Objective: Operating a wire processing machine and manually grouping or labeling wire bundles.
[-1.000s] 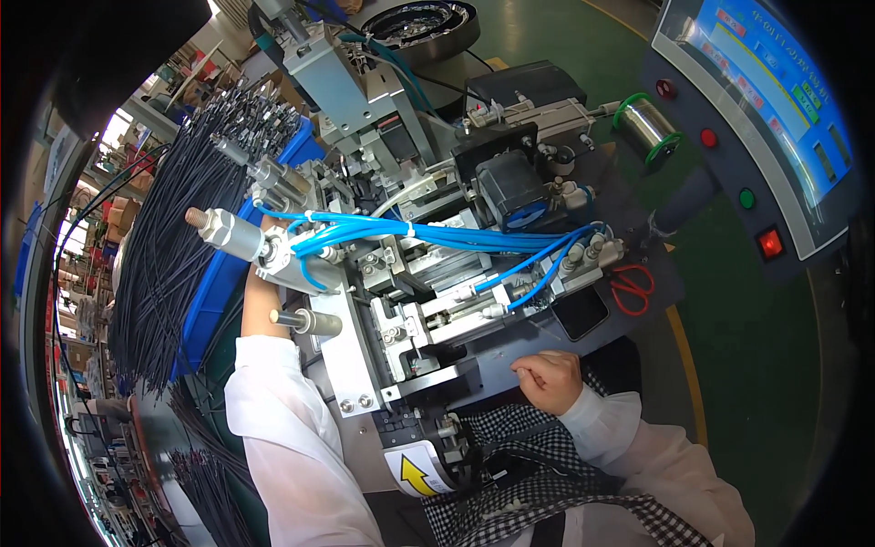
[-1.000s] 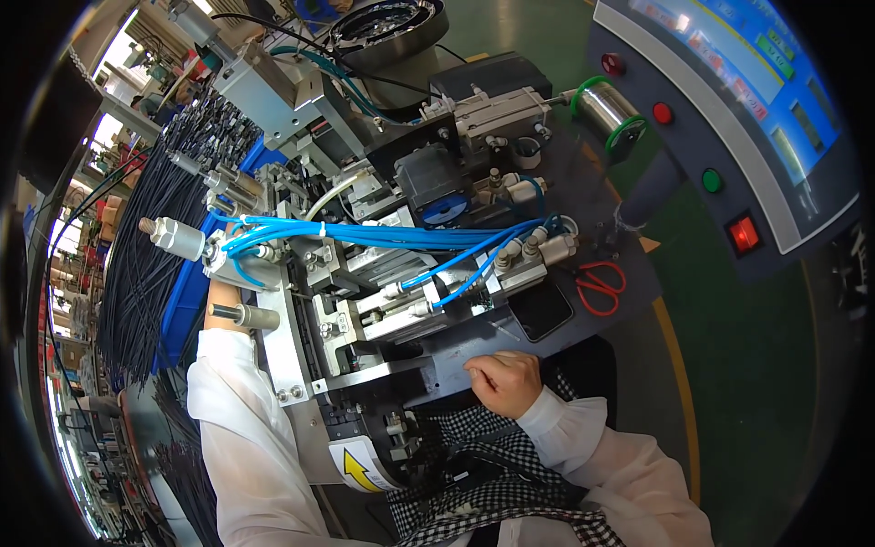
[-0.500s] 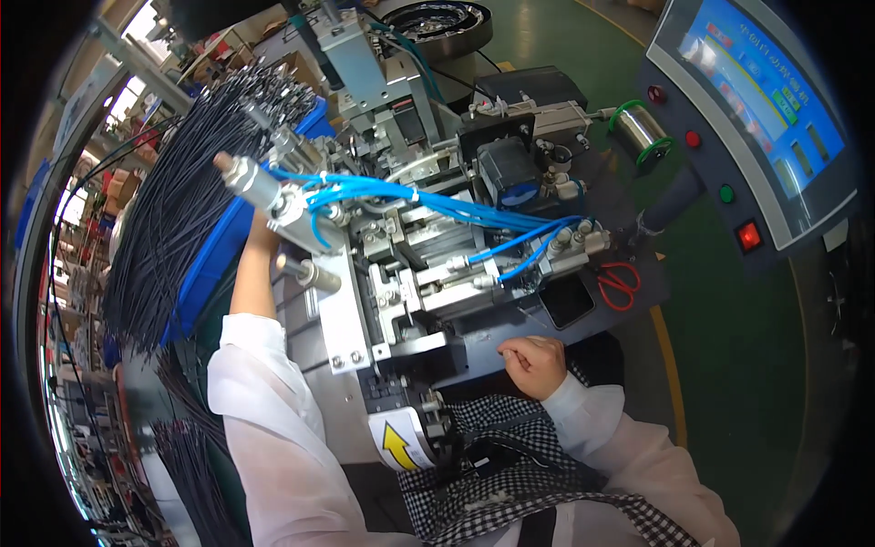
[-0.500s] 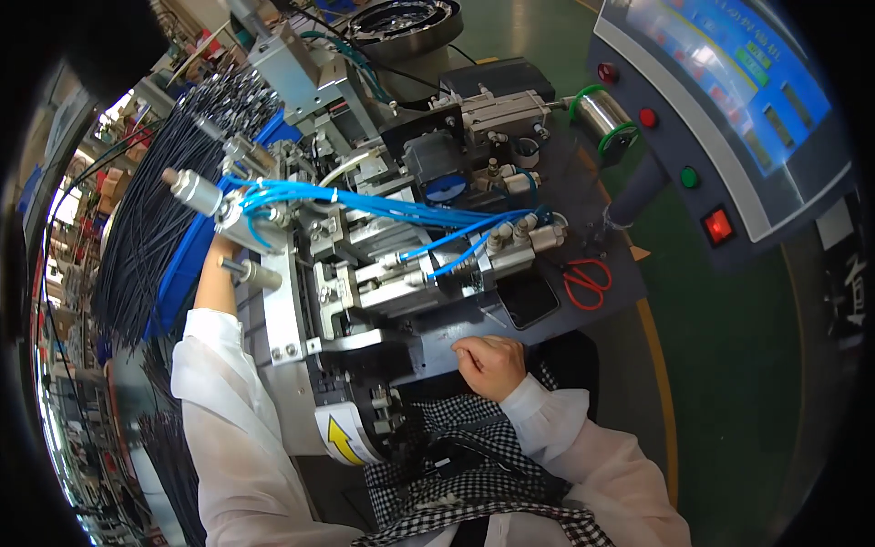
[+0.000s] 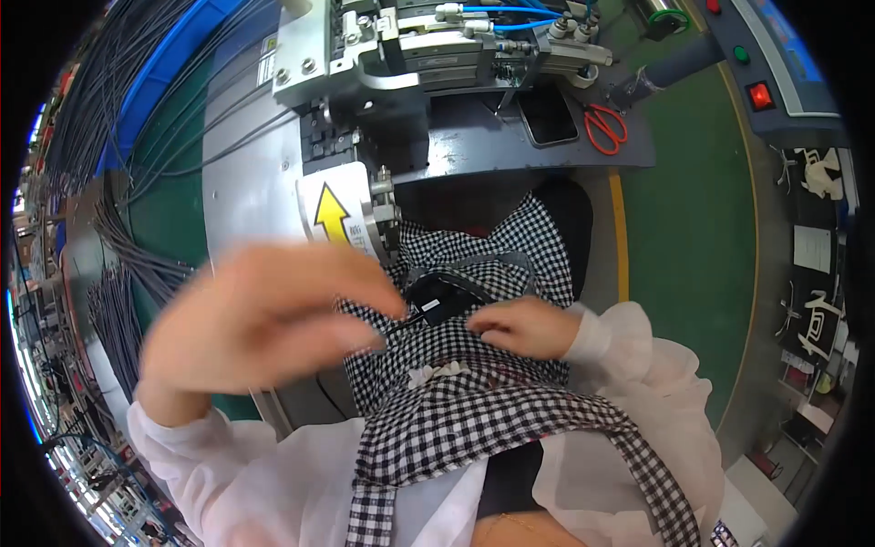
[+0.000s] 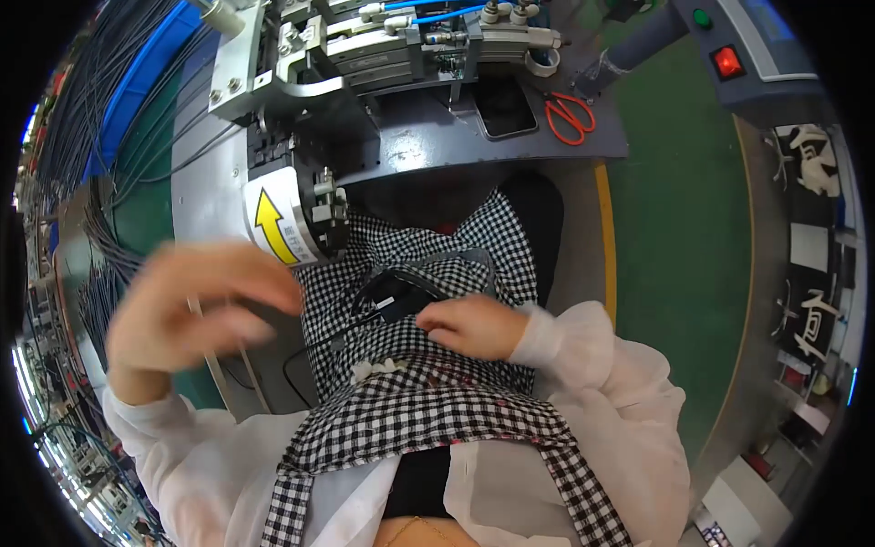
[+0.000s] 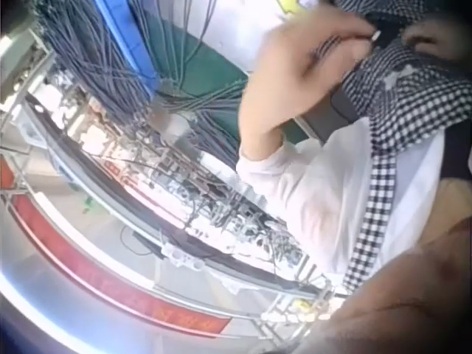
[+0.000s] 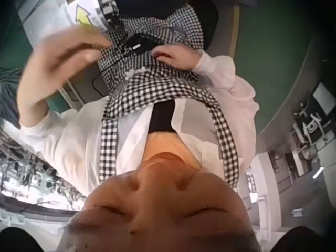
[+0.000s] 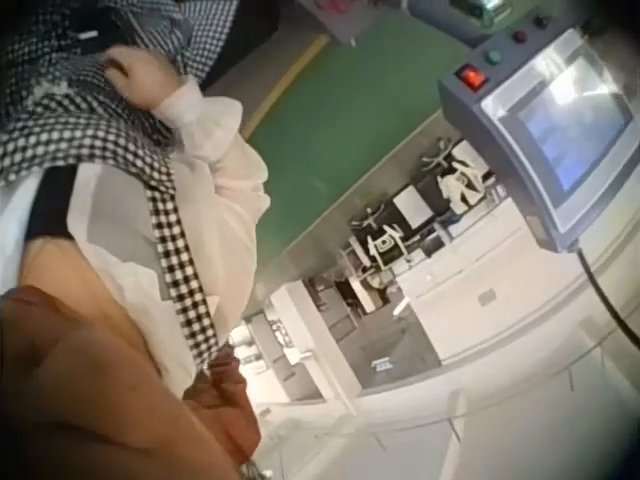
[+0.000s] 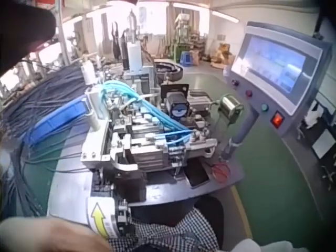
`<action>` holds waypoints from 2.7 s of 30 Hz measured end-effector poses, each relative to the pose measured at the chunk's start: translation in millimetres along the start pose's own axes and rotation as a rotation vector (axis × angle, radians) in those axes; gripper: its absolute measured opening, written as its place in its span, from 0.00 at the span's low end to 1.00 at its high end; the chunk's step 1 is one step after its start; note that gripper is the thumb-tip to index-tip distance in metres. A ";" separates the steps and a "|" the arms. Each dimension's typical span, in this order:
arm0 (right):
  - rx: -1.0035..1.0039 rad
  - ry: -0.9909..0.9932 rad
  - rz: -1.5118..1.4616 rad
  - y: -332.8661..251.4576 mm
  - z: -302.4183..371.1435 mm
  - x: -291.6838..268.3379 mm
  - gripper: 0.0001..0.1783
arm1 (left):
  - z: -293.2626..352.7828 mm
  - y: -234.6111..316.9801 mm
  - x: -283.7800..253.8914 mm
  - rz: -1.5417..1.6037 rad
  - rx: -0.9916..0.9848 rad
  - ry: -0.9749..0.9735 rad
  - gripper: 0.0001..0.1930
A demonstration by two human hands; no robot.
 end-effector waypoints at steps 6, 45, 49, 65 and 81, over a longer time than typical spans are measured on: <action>0.032 0.134 0.575 6.7 -23.5 42.9 0.21 | 14.9 -77.4 147.7 -0.249 -0.428 -0.525 0.12; 0.126 0.596 -1.444 47.1 78.3 -25.9 0.21 | -35.0 -135.5 256.8 -0.439 -0.563 -0.353 0.18; 0.111 0.670 -1.425 48.2 84.8 -30.3 0.22 | -42.5 -154.8 270.9 -0.254 -0.523 -0.267 0.22; -0.150 0.996 -1.378 91.8 102.8 -38.1 0.12 | -46.5 -150.1 270.7 -0.375 -0.267 -0.226 0.22; -0.102 0.979 -1.372 78.0 96.0 -43.0 0.19 | -32.9 -124.7 259.9 -0.198 -0.383 -0.280 0.17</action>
Point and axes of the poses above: each hand's wrist, its own z-axis away from the middle knuckle, its own x-axis out of the palm, y = z × x, the point moved 4 cm from there along -z, towards the middle knuckle, and after that the axes turned 9 degrees about -z, right-handed, at the moved point
